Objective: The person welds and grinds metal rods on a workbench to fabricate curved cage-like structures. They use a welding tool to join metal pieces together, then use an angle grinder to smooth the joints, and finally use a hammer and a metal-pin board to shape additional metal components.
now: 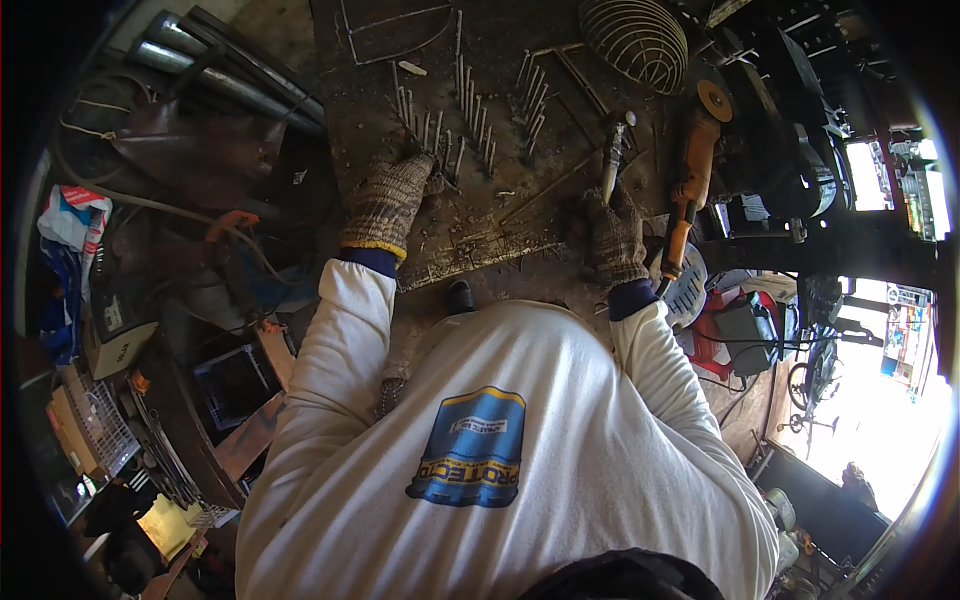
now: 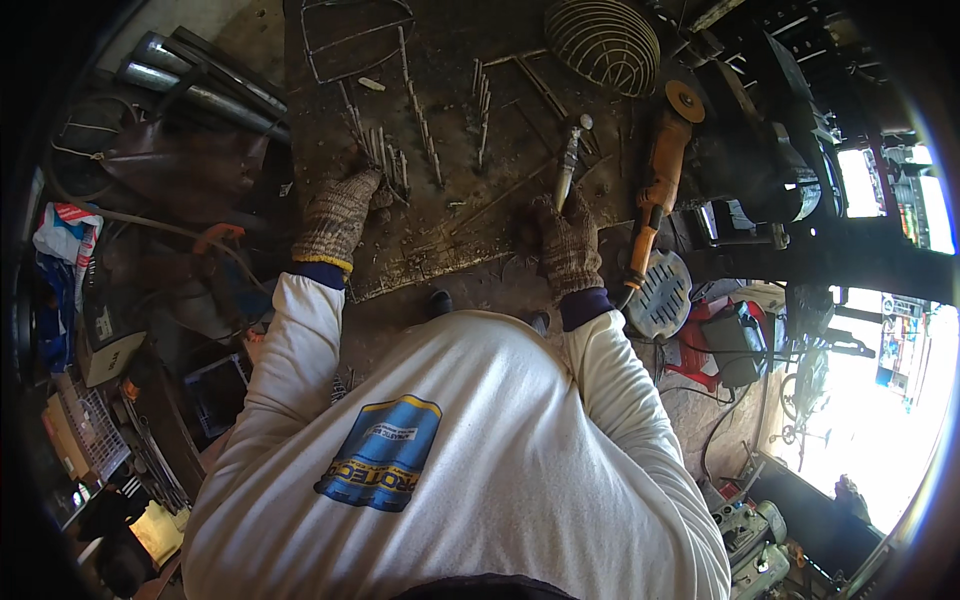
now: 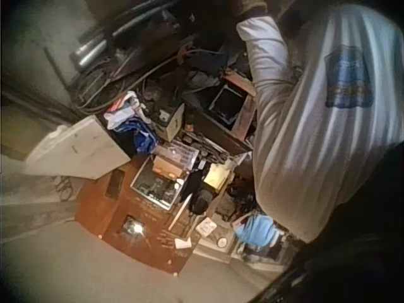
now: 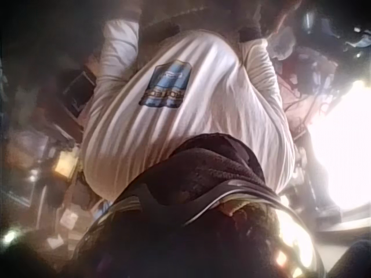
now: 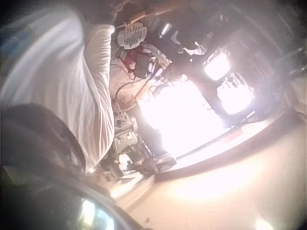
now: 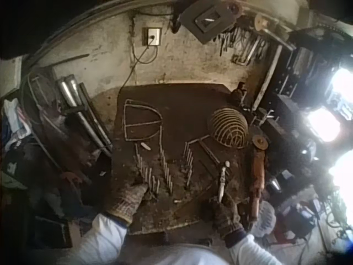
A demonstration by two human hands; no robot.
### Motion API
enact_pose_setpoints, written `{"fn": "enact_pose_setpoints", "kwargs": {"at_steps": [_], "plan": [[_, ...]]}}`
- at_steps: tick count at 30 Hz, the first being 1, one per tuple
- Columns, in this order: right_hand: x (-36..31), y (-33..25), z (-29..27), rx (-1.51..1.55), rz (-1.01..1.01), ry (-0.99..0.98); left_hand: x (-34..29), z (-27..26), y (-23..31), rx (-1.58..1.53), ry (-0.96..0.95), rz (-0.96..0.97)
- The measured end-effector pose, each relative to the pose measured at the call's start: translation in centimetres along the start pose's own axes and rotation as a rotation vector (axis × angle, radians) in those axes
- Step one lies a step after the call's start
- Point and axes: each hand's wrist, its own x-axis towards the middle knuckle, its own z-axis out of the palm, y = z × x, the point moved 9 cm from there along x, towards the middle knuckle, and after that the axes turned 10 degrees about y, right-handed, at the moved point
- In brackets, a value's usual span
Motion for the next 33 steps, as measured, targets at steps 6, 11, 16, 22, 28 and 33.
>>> {"fn": "enact_pose_setpoints", "kwargs": {"at_steps": [6,11,16,22,28,33], "plan": [[0.0,-0.3,0.2,0.002,-0.001,0.0,0.6,0.1,-0.2,0.057,0.021,0.069],[-0.1,-0.3,0.4,0.002,0.017,-0.015,-1.1,0.2,0.5,-0.142,-0.058,-0.134],[-0.7,-1.0,0.5,0.048,0.015,-0.005,-1.1,0.3,1.6,-0.092,-0.021,-0.03],[-0.3,-0.6,0.3,0.002,0.006,-0.015,-1.7,0.3,1.6,-0.181,-0.046,-0.121],[-0.1,-0.1,0.5,0.024,0.051,-0.039,1.5,0.1,-2.3,0.019,-0.014,-0.048],[0.0,0.2,-0.1,0.042,0.045,-0.004,0.2,0.5,-0.5,-0.081,-0.041,0.007]]}}
